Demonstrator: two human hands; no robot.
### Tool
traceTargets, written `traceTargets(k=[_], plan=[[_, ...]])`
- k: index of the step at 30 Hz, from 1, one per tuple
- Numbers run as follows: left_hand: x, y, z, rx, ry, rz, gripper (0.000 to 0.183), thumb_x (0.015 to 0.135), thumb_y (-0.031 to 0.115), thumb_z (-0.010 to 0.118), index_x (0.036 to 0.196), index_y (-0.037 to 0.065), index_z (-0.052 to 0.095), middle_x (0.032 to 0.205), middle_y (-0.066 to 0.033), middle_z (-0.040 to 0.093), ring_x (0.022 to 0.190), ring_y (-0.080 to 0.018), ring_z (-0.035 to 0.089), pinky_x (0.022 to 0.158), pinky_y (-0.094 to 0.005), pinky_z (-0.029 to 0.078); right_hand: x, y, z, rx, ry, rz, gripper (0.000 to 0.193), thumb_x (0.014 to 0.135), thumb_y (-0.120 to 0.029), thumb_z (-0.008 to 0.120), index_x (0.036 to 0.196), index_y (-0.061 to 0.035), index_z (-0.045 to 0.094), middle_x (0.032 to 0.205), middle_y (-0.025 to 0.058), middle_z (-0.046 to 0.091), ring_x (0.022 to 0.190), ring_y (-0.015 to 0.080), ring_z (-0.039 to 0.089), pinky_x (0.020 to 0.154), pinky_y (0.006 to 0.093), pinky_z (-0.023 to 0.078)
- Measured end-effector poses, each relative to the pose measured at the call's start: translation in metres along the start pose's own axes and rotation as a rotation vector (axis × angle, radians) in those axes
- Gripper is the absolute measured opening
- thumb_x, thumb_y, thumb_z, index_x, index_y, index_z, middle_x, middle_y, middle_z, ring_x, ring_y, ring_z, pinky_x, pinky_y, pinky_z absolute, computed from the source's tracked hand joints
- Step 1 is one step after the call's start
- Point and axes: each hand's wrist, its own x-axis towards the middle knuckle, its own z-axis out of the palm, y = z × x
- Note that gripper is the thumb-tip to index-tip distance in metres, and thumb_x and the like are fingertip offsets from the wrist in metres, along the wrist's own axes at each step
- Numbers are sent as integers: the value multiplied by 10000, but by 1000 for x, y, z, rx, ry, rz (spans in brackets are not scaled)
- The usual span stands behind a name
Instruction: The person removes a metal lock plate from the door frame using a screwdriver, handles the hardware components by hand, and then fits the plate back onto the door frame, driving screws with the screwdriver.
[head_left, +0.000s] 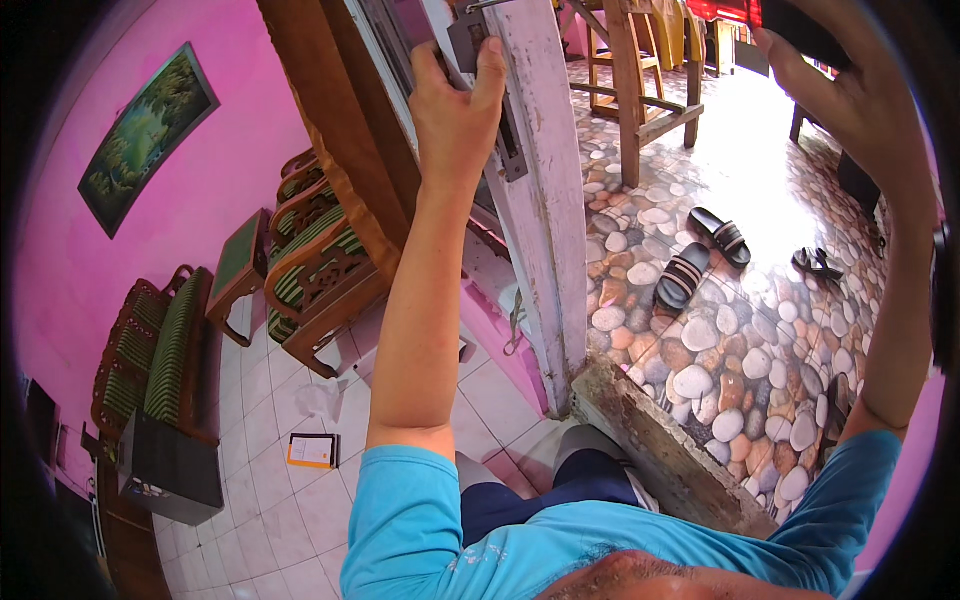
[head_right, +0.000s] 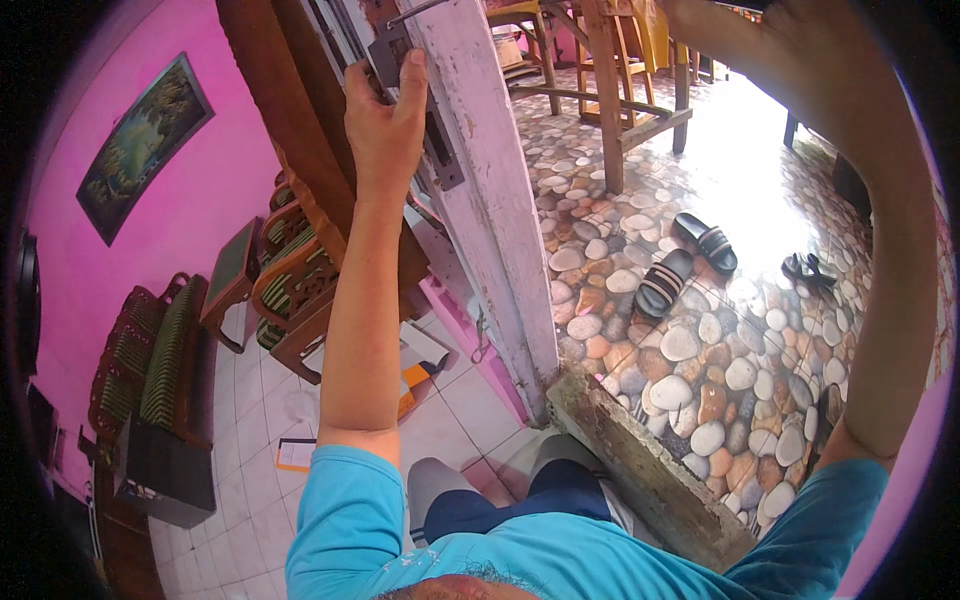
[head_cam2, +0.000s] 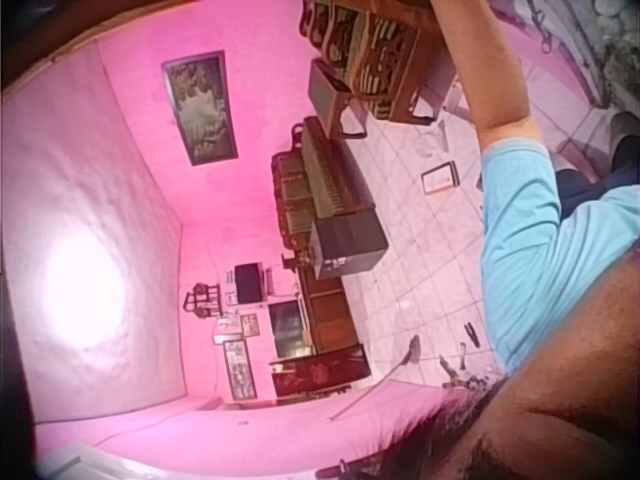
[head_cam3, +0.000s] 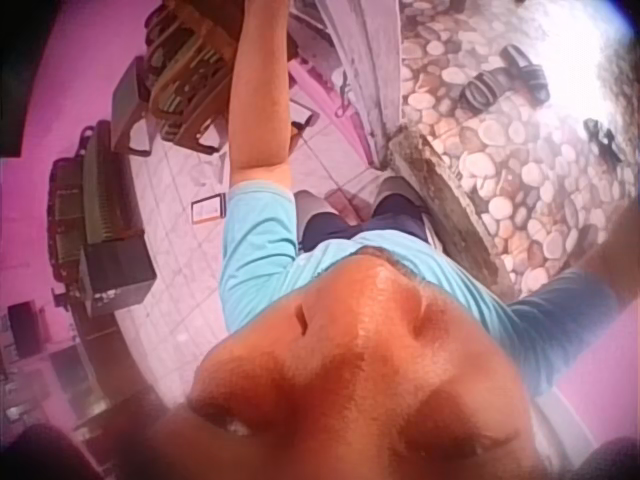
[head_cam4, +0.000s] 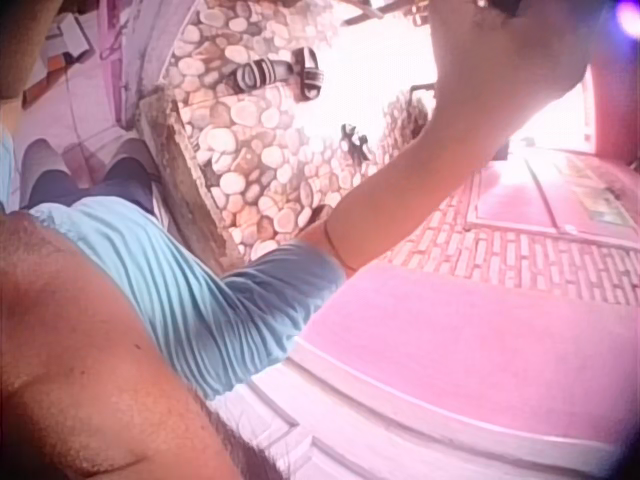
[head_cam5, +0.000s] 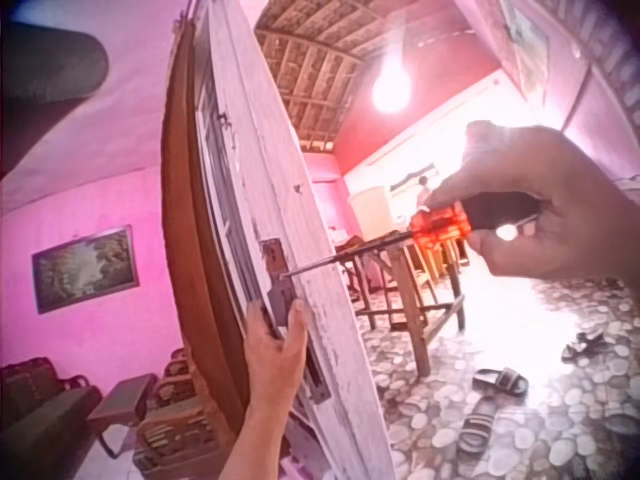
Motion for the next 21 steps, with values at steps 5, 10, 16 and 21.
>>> traceTargets(k=[5,10,16,21], plan=[[1,-2,0,-3,0,1,446,950,402,721,1059,-9,586,840,-77,701,769,-141,646,741,-304,517,5,-3,-5,6,-39,16,324,837,-129,724,1148,-37,712,923,89,564,766,148,648,638,263,566],[1,-2,-2,-1,-7,-6,454,949,403,721,1074,-14,592,862,-92,717,789,-159,671,757,-309,524,10,-4,-5,33,-82,43,314,849,-151,717,1140,-34,712,909,85,563,760,143,641,625,261,553],[1,-2,0,24,1,18,461,941,403,728,1075,-17,596,866,-111,727,796,-169,687,761,-314,532,26,-14,-15,92,-183,152,307,862,-178,707,1132,-31,712,892,79,563,753,138,633,610,259,537],[1,-1,5,-6,-13,-23,453,935,403,730,1049,-17,607,833,-107,728,762,-190,696,741,-328,540,37,-26,-18,133,-272,252,304,874,-200,699,1124,-28,712,878,74,563,746,133,626,597,257,525]])
